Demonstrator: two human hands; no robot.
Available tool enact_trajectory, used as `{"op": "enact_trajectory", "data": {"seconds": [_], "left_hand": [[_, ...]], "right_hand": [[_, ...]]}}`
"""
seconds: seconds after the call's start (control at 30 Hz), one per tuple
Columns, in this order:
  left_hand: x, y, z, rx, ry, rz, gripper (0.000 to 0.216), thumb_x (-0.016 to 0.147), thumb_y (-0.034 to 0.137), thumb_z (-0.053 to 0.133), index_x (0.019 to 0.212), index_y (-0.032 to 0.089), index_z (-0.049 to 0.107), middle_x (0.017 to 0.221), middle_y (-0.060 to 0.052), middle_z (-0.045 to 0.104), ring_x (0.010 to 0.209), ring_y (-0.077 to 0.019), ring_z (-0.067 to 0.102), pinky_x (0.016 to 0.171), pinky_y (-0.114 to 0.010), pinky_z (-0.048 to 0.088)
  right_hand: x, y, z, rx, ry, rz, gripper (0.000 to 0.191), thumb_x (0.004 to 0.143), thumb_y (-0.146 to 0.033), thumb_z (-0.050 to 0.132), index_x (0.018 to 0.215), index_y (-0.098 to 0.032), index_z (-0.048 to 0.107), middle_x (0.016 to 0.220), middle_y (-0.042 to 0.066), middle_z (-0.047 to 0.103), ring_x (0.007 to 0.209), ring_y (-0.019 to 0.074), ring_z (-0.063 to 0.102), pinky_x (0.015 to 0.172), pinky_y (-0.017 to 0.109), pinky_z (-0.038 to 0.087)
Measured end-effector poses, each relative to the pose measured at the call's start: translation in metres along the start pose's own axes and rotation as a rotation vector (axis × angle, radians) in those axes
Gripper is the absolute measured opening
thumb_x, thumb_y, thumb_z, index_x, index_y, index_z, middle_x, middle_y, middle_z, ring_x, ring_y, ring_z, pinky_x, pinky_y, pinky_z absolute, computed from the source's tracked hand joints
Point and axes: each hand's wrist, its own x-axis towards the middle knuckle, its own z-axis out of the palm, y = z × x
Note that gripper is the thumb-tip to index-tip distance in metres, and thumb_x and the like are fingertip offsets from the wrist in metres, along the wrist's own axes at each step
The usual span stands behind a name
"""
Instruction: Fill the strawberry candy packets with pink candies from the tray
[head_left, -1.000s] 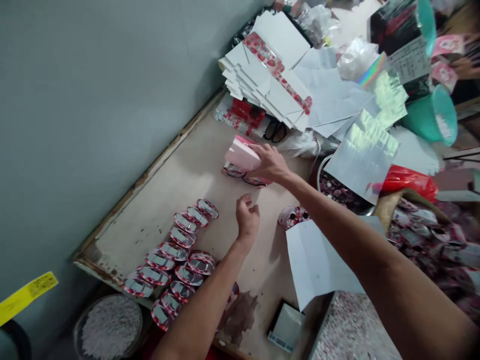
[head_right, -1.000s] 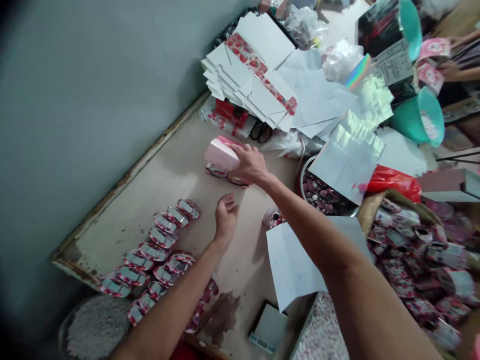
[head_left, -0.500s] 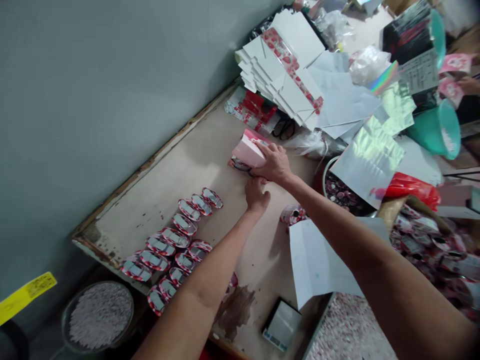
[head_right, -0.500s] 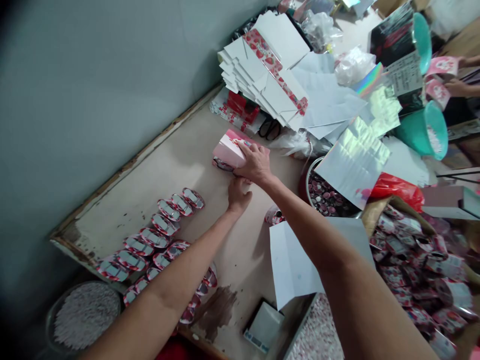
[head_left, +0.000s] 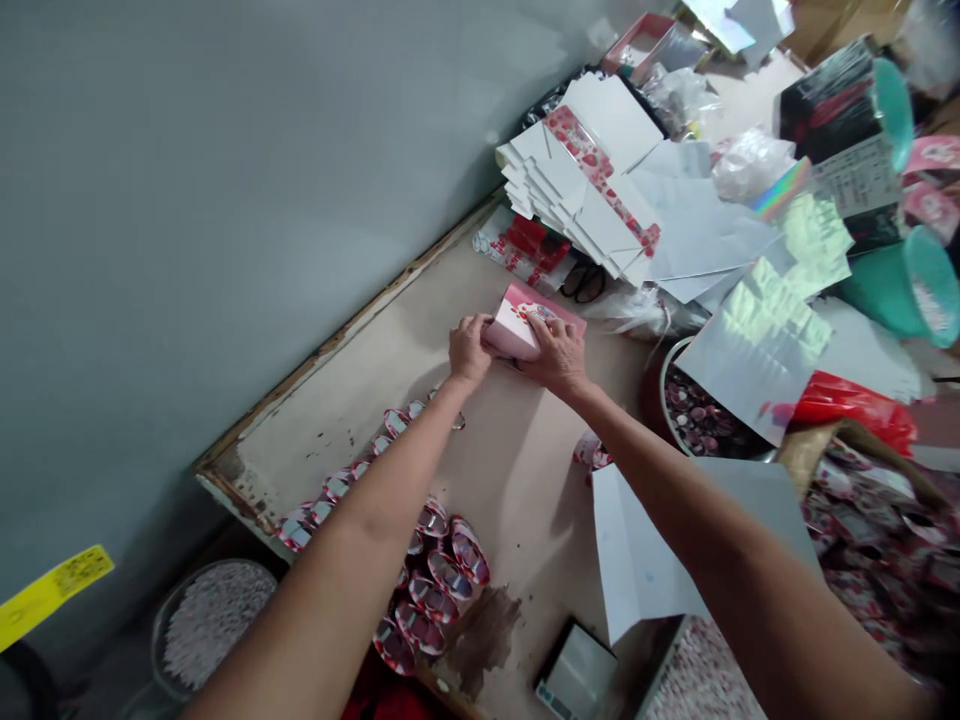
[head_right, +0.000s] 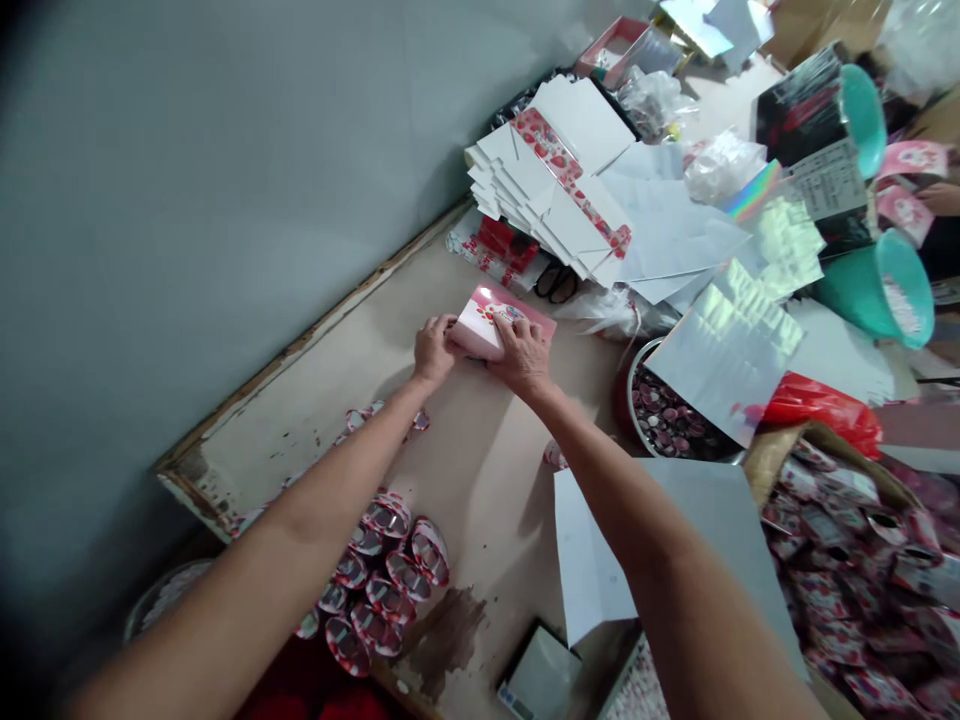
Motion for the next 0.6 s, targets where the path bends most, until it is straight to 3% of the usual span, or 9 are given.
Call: {"op": "enact_trajectory", "data": {"seconds": [0.1,0.23,0.37,0.47,0.53,0.6], "left_hand": [[0.012,-0.015,-0.011,0.161,-0.06,0.159,0.041,0.076,0.03,0.085,0.113,0.025,0.068,0.116,-0.008,0.069,0.112,-0.029,0.057,0.099,-0.04,0.045],[0.013,-0.022,-0.009,0.278,-0.054,0.177,0.024,0.082,0.036,0.079,0.102,0.025,0.071,0.118,-0.008,0.068,0.116,-0.0304,0.054,0.097,-0.041,0.045],[0.022,-0.007,-0.005,0.274,-0.077,0.162,0.047,0.08,0.029,0.08,0.124,0.02,0.064,0.123,-0.012,0.065,0.114,-0.0306,0.056,0.101,-0.043,0.045],[0.034,0.006,-0.011,0.22,-0.19,0.407,0.066,0.078,0.019,0.075,0.141,0.018,0.055,0.144,-0.014,0.057,0.133,-0.0326,0.049,0.113,-0.046,0.039],[0.039,0.012,-0.015,0.157,-0.307,0.573,0.061,0.082,0.016,0.067,0.142,0.021,0.057,0.153,-0.012,0.053,0.148,-0.0312,0.039,0.123,-0.05,0.029],[0.039,0.014,-0.015,0.102,-0.394,0.627,0.05,0.088,0.015,0.058,0.137,0.023,0.063,0.151,-0.011,0.056,0.153,-0.0288,0.035,0.127,-0.054,0.02]], "right_hand": [[-0.004,0.004,-0.002,-0.003,-0.027,-0.01,0.091,0.079,-0.05,0.069,0.161,-0.026,0.035,0.141,0.018,0.049,0.118,0.0392,0.041,0.09,0.047,0.041],[-0.013,0.007,-0.004,-0.025,-0.052,0.031,0.09,0.082,-0.046,0.067,0.163,-0.027,0.03,0.141,0.019,0.047,0.117,0.0401,0.041,0.086,0.047,0.043],[-0.019,0.001,-0.002,-0.053,-0.048,0.094,0.089,0.083,-0.039,0.066,0.162,-0.022,0.029,0.147,0.023,0.044,0.122,0.0418,0.04,0.09,0.05,0.042],[-0.021,-0.003,-0.001,-0.057,-0.024,0.09,0.088,0.083,-0.028,0.066,0.162,-0.014,0.03,0.16,0.027,0.032,0.136,0.0441,0.032,0.1,0.052,0.037],[-0.023,-0.004,-0.002,-0.044,-0.031,0.086,0.087,0.084,-0.024,0.064,0.162,-0.01,0.028,0.166,0.027,0.026,0.146,0.0432,0.024,0.108,0.054,0.033],[-0.027,-0.002,0.0,-0.027,-0.052,0.075,0.086,0.087,-0.022,0.061,0.164,-0.012,0.025,0.168,0.025,0.023,0.152,0.0404,0.019,0.113,0.056,0.028]]}}
